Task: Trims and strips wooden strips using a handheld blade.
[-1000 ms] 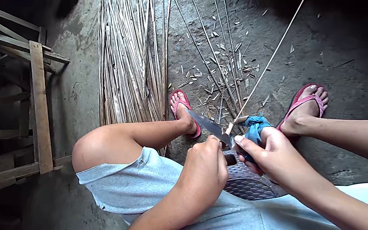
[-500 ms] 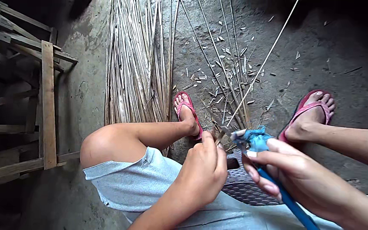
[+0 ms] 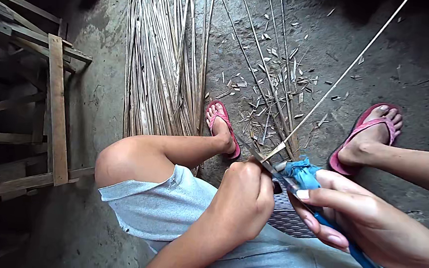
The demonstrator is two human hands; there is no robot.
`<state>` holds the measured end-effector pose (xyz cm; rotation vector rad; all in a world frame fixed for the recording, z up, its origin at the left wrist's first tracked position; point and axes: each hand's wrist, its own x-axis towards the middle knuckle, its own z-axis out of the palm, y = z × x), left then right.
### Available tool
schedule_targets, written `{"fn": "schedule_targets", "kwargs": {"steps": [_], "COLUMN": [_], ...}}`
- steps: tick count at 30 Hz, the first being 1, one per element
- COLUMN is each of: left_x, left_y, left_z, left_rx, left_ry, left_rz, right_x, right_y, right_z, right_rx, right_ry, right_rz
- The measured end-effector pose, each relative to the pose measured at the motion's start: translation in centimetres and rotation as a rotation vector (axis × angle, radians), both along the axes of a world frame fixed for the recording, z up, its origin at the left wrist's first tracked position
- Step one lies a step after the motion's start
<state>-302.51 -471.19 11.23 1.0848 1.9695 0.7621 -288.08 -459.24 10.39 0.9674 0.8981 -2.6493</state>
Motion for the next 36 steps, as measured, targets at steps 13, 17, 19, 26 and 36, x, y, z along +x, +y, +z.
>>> {"fn": "schedule_targets", "kwargs": {"steps": [13,17,19,26,36], "left_x": [1.0,0.9,0.8,0.1,0.3], "left_y": [-0.2,0.1,0.1,-0.1,-0.3], "left_z": [0.0,-0.2,0.0,-0.1,-0.1], "left_rx": [0.053,0.036,0.011,-0.067,-0.057], "left_ry": [0.19,0.184,0.158,0.093,0.182], "left_rz": [-0.065,-0.046,-0.03,-0.011,-0.033], "right_x": [-1.5,-1.8,-1.5,-1.3,-1.3], "right_y": [-1.0,-1.8,-2.8,-1.3,-0.9], "right_z": [-0.7,-1.1,-2.0,-0.9,0.3], "right_rx": [0.422,0.587,0.961,0.764,0.081], "right_ry": [-0.117,-0.175,-0.176,-0.045,-0.098], "right_rz": [-0.17,-0.236,-0.289,-0.326,-0.125]}}
